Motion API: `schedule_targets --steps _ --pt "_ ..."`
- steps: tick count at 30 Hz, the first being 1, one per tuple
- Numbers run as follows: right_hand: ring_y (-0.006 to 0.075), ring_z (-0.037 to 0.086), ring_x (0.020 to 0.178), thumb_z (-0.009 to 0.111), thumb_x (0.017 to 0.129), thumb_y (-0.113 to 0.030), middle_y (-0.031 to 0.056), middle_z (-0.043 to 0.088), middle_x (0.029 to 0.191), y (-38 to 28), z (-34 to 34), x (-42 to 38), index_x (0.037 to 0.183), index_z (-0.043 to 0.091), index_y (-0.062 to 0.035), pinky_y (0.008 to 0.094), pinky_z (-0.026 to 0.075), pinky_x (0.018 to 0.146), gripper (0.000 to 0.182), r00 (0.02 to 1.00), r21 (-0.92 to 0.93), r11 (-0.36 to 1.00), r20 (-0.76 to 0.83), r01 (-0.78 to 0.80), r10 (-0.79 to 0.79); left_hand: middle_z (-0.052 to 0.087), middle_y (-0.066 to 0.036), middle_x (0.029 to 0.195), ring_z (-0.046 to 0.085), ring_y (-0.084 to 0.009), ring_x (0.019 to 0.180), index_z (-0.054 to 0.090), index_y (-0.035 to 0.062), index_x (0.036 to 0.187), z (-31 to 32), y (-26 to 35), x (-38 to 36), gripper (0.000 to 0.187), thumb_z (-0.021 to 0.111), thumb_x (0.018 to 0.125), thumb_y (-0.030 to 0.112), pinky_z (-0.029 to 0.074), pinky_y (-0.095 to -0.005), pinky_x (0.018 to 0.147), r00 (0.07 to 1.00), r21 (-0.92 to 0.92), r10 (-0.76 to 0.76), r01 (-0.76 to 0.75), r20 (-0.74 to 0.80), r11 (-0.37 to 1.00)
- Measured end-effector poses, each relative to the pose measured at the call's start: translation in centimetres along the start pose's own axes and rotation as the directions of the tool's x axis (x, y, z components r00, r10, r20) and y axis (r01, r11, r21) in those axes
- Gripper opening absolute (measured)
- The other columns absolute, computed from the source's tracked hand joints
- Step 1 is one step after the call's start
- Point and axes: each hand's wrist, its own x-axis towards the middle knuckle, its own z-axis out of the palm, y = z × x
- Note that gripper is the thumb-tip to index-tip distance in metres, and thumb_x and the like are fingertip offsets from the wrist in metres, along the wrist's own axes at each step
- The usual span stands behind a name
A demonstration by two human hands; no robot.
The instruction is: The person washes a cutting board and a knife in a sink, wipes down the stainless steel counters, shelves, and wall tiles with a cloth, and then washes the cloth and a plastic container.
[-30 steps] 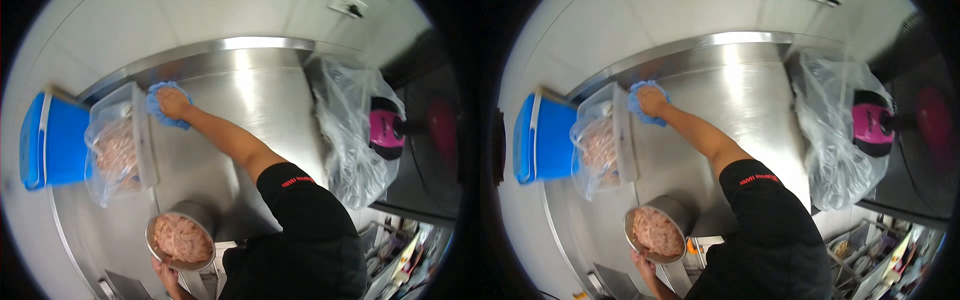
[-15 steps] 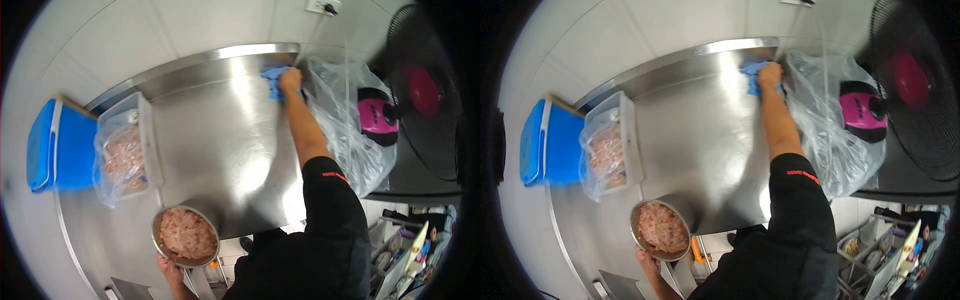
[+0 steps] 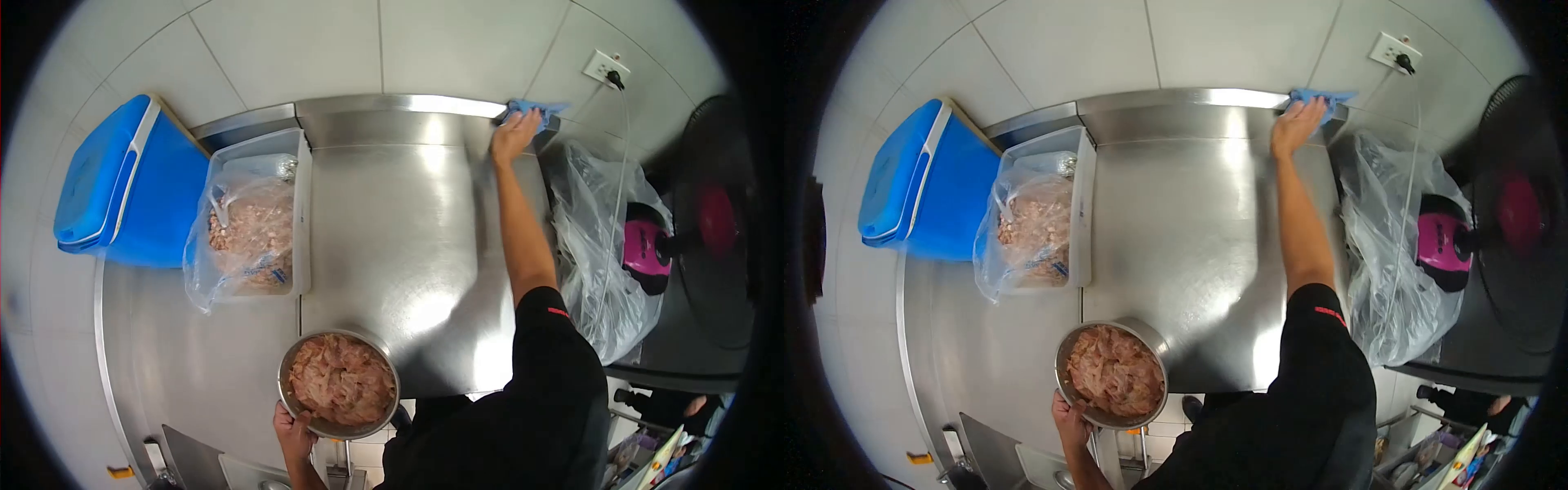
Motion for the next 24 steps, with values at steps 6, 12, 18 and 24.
schedule_targets --steps 6,12,18,24 --pt "0.0395 0.025 0.131 0.044 0.086 -0.014 0.0265 0.031 0.137 -11.3 10.0 -13.9 0.132 0.030 0.0094 0.0510 0.014 0.107 0.054 0.843 -0.026 0.884 0.318 0.466 -0.434 0.054 -0.005 0.066 0.040 -0.0060 0.035 0.046 0.0037 0.091 0.8 0.4 -0.1 0.019 0.056 0.075 0.006 0.030 -0.0198 0.028 0.998 -0.016 -0.026 0.025 -0.058 1.000" --pt "0.0312 0.033 0.129 0.048 0.081 -0.010 0.0196 0.039 0.135 -17.9 13.3 -18.0 0.127 0.041 0.0025 0.0422 0.026 0.106 0.048 0.351 0.491 0.577 0.478 0.653 -0.805 0.057 -0.005 0.078 0.044 -0.0058 0.039 0.047 0.0019 0.104 0.9 0.0 -0.3 0.032 0.056 0.073 0.007 0.031 -0.0178 0.028 0.998 0.039 0.018 -0.015 -0.065 0.999" --pt "0.0295 0.037 0.126 0.049 0.079 -0.007 0.0139 0.043 0.133 -6.6 7.1 -9.1 0.124 0.047 -0.0038 0.0411 0.030 0.104 0.046 0.547 0.458 0.642 0.339 0.615 -0.765 0.060 -0.008 0.094 0.058 -0.0119 0.070 0.047 0.0001 0.110 2.8 1.1 -1.5 0.040 0.055 0.071 0.006 0.046 -0.0200 0.051 0.991 0.153 -0.034 0.054 -0.131 0.987" --pt "0.0344 0.037 0.125 0.053 0.070 -0.002 0.0195 0.045 0.127 4.1 -3.8 3.3 0.120 0.045 -0.0013 0.0434 0.027 0.106 0.050 0.821 -0.081 0.877 0.402 0.473 -0.405 0.059 -0.012 0.100 0.061 -0.0181 0.082 0.045 -0.0004 0.109 1.8 0.4 -0.9 0.039 0.056 0.072 0.006 0.051 -0.0257 0.065 0.998 0.080 0.053 -0.050 -0.039 0.996"
